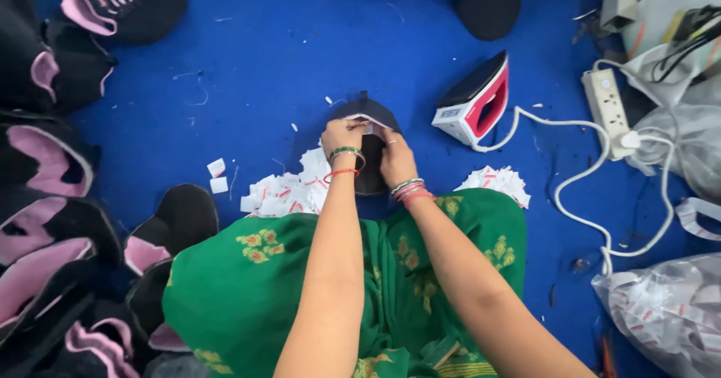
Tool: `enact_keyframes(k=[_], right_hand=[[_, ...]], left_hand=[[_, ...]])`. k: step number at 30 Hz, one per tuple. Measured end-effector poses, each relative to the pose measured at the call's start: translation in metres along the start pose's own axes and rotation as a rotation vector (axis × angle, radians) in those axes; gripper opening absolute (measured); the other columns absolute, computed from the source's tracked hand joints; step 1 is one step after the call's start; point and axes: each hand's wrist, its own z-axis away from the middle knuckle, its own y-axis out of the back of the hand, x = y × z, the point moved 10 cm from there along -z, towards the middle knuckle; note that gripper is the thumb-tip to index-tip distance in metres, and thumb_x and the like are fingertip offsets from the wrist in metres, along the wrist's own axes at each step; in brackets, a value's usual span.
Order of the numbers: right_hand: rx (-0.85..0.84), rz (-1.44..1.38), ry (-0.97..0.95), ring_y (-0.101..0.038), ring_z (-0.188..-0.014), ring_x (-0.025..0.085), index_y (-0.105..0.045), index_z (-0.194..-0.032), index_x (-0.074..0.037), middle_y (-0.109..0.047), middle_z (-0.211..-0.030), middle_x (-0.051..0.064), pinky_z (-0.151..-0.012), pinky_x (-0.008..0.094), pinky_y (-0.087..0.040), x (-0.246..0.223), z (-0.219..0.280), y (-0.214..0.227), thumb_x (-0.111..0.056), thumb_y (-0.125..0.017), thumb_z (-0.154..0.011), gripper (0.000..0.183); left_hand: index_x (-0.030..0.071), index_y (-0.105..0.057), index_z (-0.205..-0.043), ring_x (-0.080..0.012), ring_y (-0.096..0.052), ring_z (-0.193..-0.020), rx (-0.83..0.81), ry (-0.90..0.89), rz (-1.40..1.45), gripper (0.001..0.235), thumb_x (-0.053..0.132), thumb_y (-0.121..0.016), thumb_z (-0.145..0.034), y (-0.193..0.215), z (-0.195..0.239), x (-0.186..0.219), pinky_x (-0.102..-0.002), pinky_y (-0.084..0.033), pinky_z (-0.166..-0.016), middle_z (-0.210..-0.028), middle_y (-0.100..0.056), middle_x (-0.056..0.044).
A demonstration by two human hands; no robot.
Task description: Ironing and applying labels to shoe upper components.
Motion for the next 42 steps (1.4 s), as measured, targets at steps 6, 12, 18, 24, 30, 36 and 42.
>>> enact_keyframes(k=[6,12,18,24,30,36,42], right_hand=[[-0.146,0.279,0.082,-0.053,-0.116,0.047,-0.056,-0.144,-0.010,-0.052,-0.135,0.026,-0.101,0.049,-0.049,-0.036,0.002,-0.006,-0.001,-0.064,-0.079,0.066],[-0.147,0.365,0.063,-0.051,-0.116,0.046,-0.062,-0.137,-0.016,-0.049,-0.136,0.025,-0.100,0.048,-0.050,-0.012,0.003,-0.019,-0.008,-0.071,-0.076,0.063],[-0.167,0.319,0.026,-0.050,-0.116,0.046,-0.062,-0.136,-0.013,-0.049,-0.134,0.024,-0.102,0.048,-0.047,-0.047,0.002,0.000,-0.016,-0.075,-0.075,0.063],[-0.054,0.308,0.048,-0.051,-0.116,0.047,-0.066,-0.131,-0.013,-0.052,-0.132,0.025,-0.103,0.049,-0.046,-0.019,0.004,-0.015,-0.013,-0.070,-0.078,0.054],[-0.029,0.259,0.026,-0.051,-0.114,0.047,-0.067,-0.134,-0.012,-0.054,-0.130,0.025,-0.103,0.050,-0.045,-0.025,0.009,-0.007,-0.005,-0.063,-0.079,0.056],[-0.017,0.276,0.131,-0.053,-0.117,0.043,-0.065,-0.133,-0.007,-0.056,-0.129,0.023,-0.106,0.049,-0.045,-0.044,-0.006,0.006,-0.007,-0.063,-0.079,0.054],[-0.041,0.296,0.245,-0.054,-0.119,0.041,-0.065,-0.131,-0.005,-0.057,-0.131,0.022,-0.107,0.048,-0.045,-0.051,-0.012,0.007,-0.007,-0.060,-0.080,0.051]], left_hand=[[0.018,-0.083,-0.091,-0.0364,-0.074,-0.084,0.114,-0.122,-0.116,0.018,0.030,-0.076,-0.081,0.004,0.012,0.013,-0.046,-0.058,-0.078,-0.090,-0.075,-0.015],[0.016,-0.082,-0.092,-0.0320,-0.075,-0.085,0.134,-0.189,-0.010,0.018,0.026,-0.080,-0.078,-0.001,0.014,0.016,-0.043,-0.058,-0.078,-0.090,-0.077,-0.010],[0.010,-0.079,-0.093,-0.0358,-0.070,-0.096,0.265,-0.318,-0.134,0.019,0.020,-0.080,-0.077,-0.005,0.027,0.012,-0.045,-0.055,-0.088,-0.096,-0.075,-0.014],[0.020,-0.077,-0.110,-0.0351,-0.060,-0.110,0.238,-0.616,-0.496,0.026,0.021,-0.063,-0.089,0.001,0.071,0.041,-0.047,-0.051,-0.091,-0.117,-0.063,-0.012],[0.025,-0.070,-0.131,-0.0299,-0.055,-0.114,0.209,-0.664,-0.810,0.041,0.024,-0.052,-0.095,-0.012,0.079,0.036,-0.044,-0.047,-0.093,-0.123,-0.058,-0.009],[0.022,-0.069,-0.131,-0.0313,-0.056,-0.115,0.195,-0.685,-0.762,0.041,0.022,-0.053,-0.093,-0.010,0.074,0.040,-0.044,-0.048,-0.093,-0.127,-0.058,-0.011],[0.020,-0.069,-0.130,-0.0319,-0.057,-0.114,0.227,-0.713,-0.777,0.041,0.022,-0.054,-0.092,-0.010,0.068,0.044,-0.044,-0.049,-0.094,-0.130,-0.058,-0.012]])
